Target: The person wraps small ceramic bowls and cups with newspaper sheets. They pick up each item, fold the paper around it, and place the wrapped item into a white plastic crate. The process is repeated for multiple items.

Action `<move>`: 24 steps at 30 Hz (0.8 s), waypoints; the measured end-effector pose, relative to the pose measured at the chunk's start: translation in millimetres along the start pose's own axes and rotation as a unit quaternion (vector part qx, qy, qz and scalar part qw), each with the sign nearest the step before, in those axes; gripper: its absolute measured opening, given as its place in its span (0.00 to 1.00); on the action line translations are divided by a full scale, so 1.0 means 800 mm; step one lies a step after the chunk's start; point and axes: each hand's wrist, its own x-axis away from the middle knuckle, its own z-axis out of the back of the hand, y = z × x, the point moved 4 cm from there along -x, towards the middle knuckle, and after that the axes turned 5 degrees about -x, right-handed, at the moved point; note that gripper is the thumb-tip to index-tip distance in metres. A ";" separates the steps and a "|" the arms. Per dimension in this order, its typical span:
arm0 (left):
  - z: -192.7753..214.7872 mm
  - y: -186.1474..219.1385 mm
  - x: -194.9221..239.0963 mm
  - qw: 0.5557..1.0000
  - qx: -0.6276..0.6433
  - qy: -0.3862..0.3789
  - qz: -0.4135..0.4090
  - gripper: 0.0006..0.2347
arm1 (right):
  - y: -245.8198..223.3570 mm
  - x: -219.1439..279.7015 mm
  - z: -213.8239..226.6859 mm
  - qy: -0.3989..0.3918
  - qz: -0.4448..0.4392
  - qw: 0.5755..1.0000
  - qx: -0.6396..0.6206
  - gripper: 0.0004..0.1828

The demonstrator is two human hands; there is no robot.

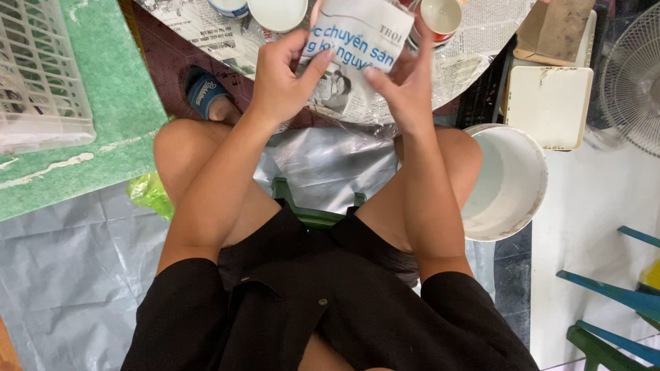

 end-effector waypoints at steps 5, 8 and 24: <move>0.000 -0.007 -0.002 0.992 0.102 -0.070 -0.035 0.07 | 0.030 0.003 0.021 0.016 -0.118 0.993 0.016 0.10; 0.001 -0.012 -0.004 0.988 0.123 -0.088 -0.020 0.08 | 0.038 0.007 0.025 -0.044 -0.160 0.985 0.049 0.10; 0.021 0.032 0.003 0.965 -0.030 -0.046 -0.257 0.15 | 0.040 0.006 0.016 0.072 -0.174 0.963 -0.192 0.14</move>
